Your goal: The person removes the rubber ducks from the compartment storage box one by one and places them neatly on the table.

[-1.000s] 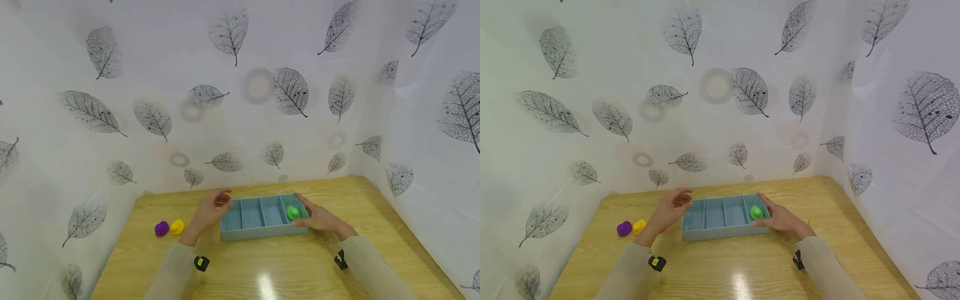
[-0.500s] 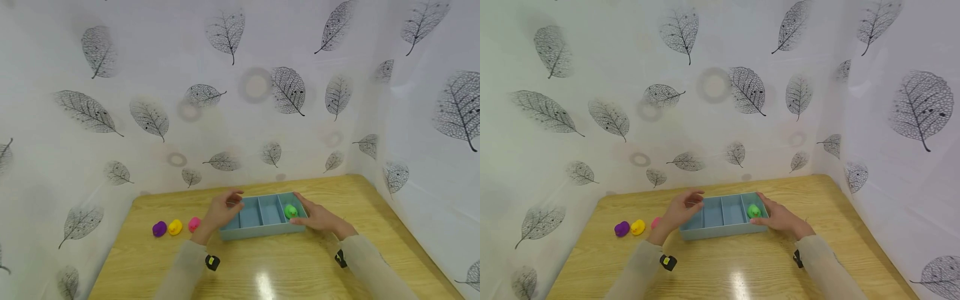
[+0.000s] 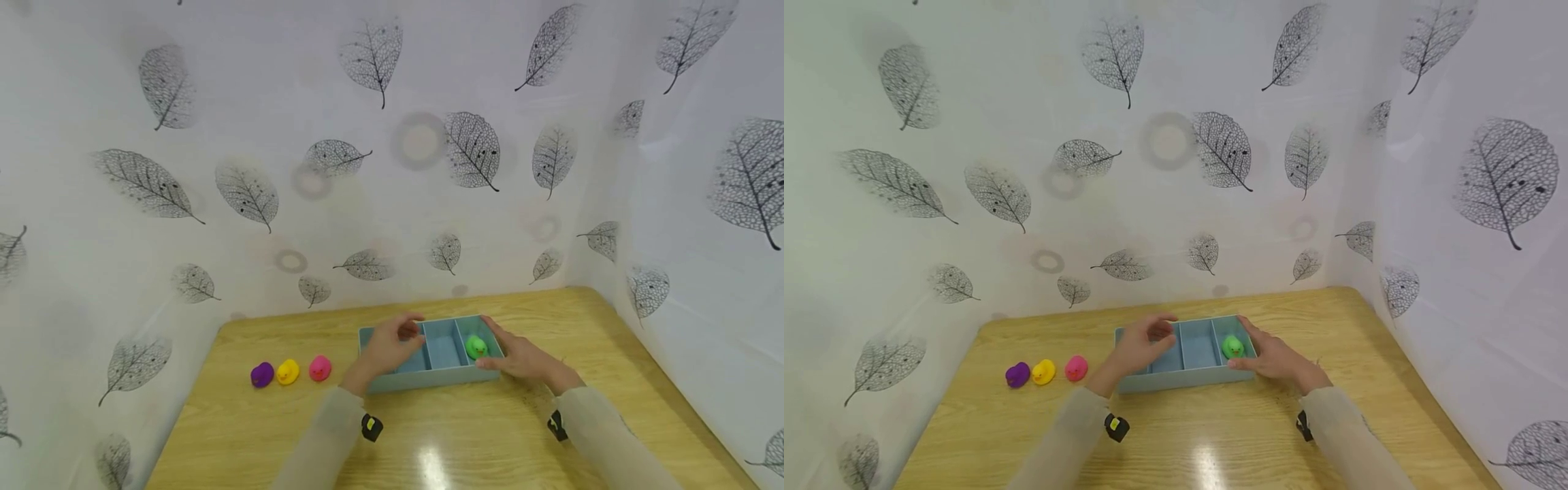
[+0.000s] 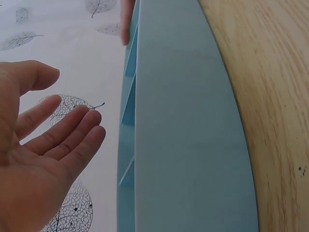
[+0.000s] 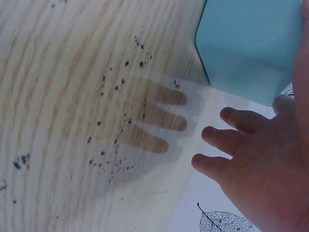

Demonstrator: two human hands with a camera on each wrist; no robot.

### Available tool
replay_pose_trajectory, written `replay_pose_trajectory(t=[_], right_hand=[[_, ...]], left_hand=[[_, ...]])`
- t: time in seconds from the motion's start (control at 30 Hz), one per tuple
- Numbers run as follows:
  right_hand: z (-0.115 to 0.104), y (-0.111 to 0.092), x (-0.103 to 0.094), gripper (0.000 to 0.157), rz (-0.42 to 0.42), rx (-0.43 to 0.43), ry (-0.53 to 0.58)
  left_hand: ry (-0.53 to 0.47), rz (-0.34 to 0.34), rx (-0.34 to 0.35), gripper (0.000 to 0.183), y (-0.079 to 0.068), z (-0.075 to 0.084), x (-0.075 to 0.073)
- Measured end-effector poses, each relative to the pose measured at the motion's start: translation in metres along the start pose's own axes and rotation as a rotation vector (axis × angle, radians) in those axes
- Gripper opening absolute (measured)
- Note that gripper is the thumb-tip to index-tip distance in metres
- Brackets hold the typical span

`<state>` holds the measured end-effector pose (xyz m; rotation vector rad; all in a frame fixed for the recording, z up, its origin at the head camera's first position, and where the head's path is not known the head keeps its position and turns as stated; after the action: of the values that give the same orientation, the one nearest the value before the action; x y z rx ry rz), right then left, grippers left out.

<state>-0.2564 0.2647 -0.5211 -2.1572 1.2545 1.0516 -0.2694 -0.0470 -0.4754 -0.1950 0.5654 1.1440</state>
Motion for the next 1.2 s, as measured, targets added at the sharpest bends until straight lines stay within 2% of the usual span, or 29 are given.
replay_pose_trajectory(t=[0.33,0.57,0.67,0.87,1.2], right_hand=[[0.001,0.000,0.002,0.107,-0.010,0.001,-0.002],[0.004,0.001,0.001,0.109,-0.002,0.048,-0.010],[0.004,0.002,0.001,0.109,-0.004,0.054,-0.008],[0.006,0.003,0.000,0.109,-0.004,0.051,-0.007],[0.008,0.003,0.001,0.110,-0.021,0.075,0.023]], left_hand=[[-0.020,-0.049,-0.056,0.040,0.008,0.009,0.019],[0.045,-0.048,0.018,0.041,0.015,0.008,0.033],[0.041,-0.049,0.034,0.041,0.019,0.009,0.038],[0.019,-0.067,0.017,0.044,0.024,0.013,0.045],[0.072,-0.083,-0.013,0.041,0.028,0.019,0.057]])
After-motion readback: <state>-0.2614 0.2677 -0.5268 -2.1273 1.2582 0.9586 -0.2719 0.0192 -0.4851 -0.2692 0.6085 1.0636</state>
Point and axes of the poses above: each hand's wrist, its own y-axis towards the middle knuckle, its own x-axis out of the palm, z = x × y, the point moved 2 cm from there along y, towards the middle knuckle, and after that the axes turned 7 degrees about -x, right-handed, at the moved point
